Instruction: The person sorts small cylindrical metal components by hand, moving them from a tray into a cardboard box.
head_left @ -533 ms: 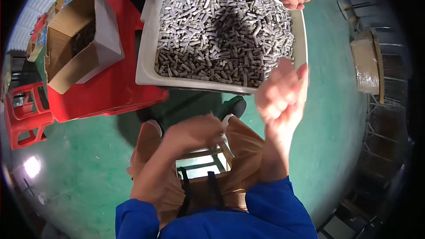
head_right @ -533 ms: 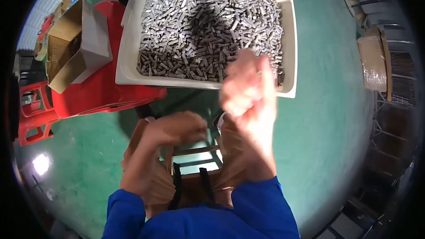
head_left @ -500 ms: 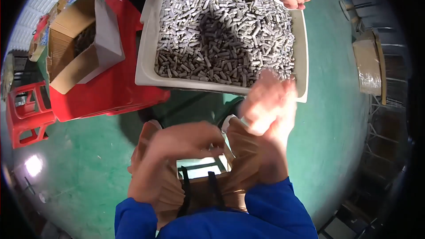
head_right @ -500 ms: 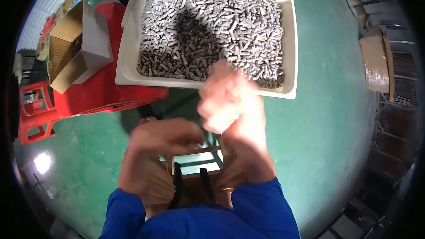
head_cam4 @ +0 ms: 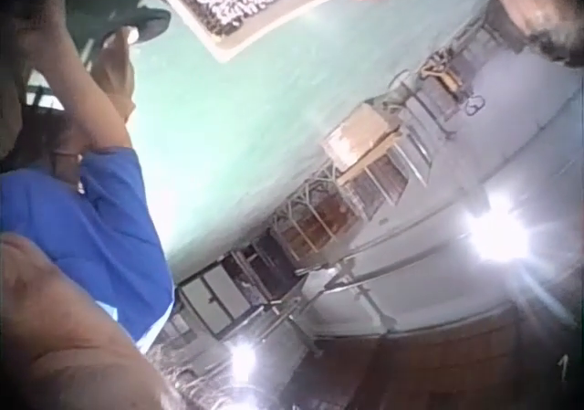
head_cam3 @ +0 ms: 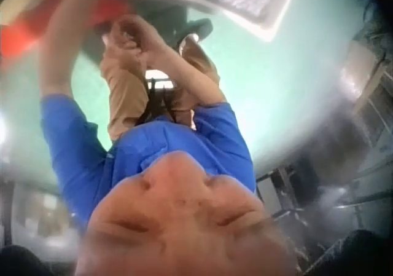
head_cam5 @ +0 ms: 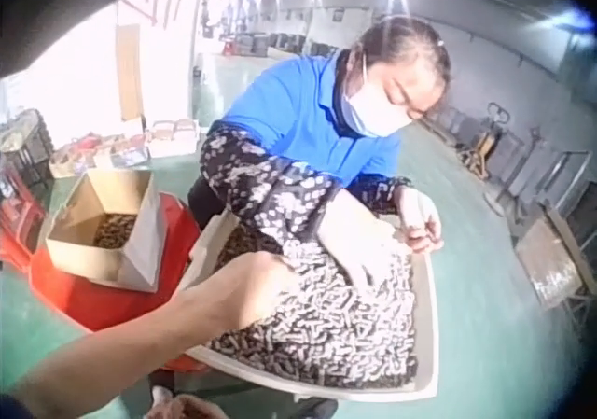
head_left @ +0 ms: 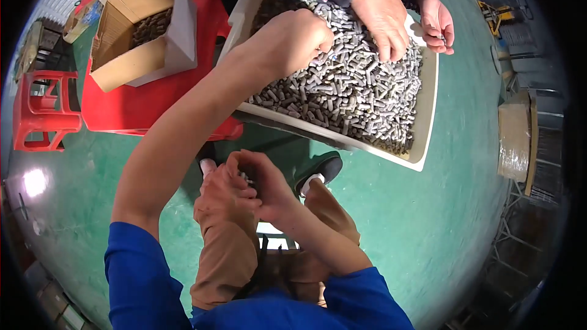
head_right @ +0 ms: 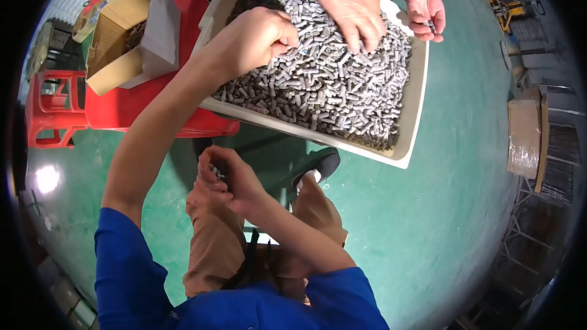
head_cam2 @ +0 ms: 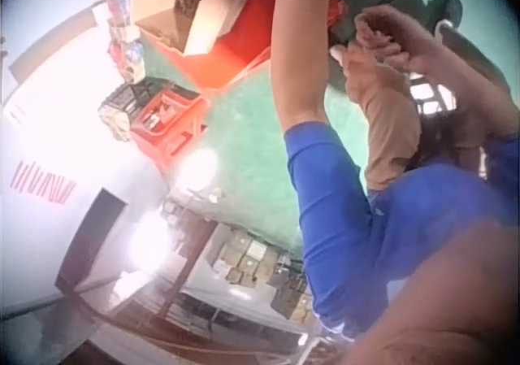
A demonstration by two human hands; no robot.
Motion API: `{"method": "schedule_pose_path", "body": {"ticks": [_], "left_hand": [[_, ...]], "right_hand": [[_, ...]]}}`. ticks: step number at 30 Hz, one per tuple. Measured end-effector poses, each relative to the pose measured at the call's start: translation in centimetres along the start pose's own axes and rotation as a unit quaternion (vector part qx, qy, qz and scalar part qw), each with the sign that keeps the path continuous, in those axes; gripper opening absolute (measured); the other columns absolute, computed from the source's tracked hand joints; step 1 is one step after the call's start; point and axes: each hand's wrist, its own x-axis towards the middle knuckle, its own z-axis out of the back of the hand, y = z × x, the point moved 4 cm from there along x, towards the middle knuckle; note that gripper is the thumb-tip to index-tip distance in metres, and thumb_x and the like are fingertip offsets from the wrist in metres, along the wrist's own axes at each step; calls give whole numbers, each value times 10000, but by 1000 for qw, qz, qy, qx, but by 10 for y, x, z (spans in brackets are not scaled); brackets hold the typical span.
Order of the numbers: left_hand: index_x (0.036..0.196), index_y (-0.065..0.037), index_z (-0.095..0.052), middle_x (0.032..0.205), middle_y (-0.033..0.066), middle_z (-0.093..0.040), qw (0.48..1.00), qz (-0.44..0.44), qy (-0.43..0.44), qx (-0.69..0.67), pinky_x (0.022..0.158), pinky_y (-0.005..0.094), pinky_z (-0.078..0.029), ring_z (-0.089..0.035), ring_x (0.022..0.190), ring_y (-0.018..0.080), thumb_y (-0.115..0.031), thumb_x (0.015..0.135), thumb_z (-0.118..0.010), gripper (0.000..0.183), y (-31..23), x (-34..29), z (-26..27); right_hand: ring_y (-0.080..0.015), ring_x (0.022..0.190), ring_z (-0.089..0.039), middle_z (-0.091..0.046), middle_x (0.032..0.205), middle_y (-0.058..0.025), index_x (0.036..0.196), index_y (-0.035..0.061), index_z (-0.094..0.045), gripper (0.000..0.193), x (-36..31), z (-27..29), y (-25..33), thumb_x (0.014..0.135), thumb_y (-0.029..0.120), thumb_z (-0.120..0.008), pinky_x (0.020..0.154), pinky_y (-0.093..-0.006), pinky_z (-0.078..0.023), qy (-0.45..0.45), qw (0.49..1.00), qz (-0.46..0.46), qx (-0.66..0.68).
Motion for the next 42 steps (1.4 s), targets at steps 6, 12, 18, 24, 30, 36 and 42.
{"method": "schedule_pose_path", "body": {"ticks": [6, 12, 18, 24, 30, 36, 42], "left_hand": [[813, 10, -603, 765, 150, -590, 999, 42, 22, -10, 623, 351, -458, -571, 709, 318, 33, 664, -627, 153, 7, -1, -11], [831, -2, -619, 781, 114, -599, 997, 38, -53, -39, 637, 308, -457, -590, 718, 211, 1, 748, -600, 85, -9, -3, 11], [810, 34, -638, 712, 132, -642, 992, 75, -80, -63, 576, 279, -459, -616, 612, 183, -41, 745, -666, 103, -11, 11, -7], [671, 30, -544, 631, 185, -552, 993, 75, -94, 4, 544, 389, -424, -559, 600, 346, -37, 683, -665, 139, -10, 7, -10], [804, 9, -628, 690, 130, -620, 998, 7, -2, 64, 563, 318, -463, -611, 611, 243, -20, 684, -612, 124, -14, 21, 5], [788, -10, -567, 647, 20, -535, 850, 234, 107, -460, 482, 217, -362, -508, 552, 84, -89, 774, -552, 82, -15, 16, 2], [819, -6, -554, 582, -31, -333, 969, 96, 147, -173, 518, 245, -292, -327, 553, 89, -62, 692, -669, 179, -25, 18, -21]], "right_hand": [[-74, 458, -338, -420, 609, -28, 770, 37, -504, 276, -1, 9, -13, 905, 267, -436, 323, -184, -197, -67, 994, 63, 52], [-81, 433, -341, -486, 662, -58, 794, 32, -517, 269, -10, 22, -21, 912, 261, -438, 311, -190, -216, -19, 997, 44, 63], [-73, 430, -328, -487, 684, -54, 787, 37, -520, 274, -9, 27, -20, 917, 262, -435, 321, -189, -215, -10, 997, 41, 65], [-67, 434, -313, -489, 688, -46, 782, 37, -518, 273, -15, 30, -10, 927, 247, -421, 342, -189, -218, -23, 997, 58, 47], [-61, 434, -300, -494, 691, -46, 781, 36, -518, 285, -24, 38, -3, 940, 243, -403, 349, -191, -208, -24, 996, 80, 30], [-54, 435, -283, -474, 691, -35, 768, 50, -502, 274, -22, 31, 0, 936, 248, -414, 359, -184, -200, -22, 996, 76, 29], [-57, 429, -291, -468, 669, -37, 773, 43, -513, 272, -24, 31, 7, 937, 236, -414, 352, -192, -204, -52, 995, 80, 25]]}}
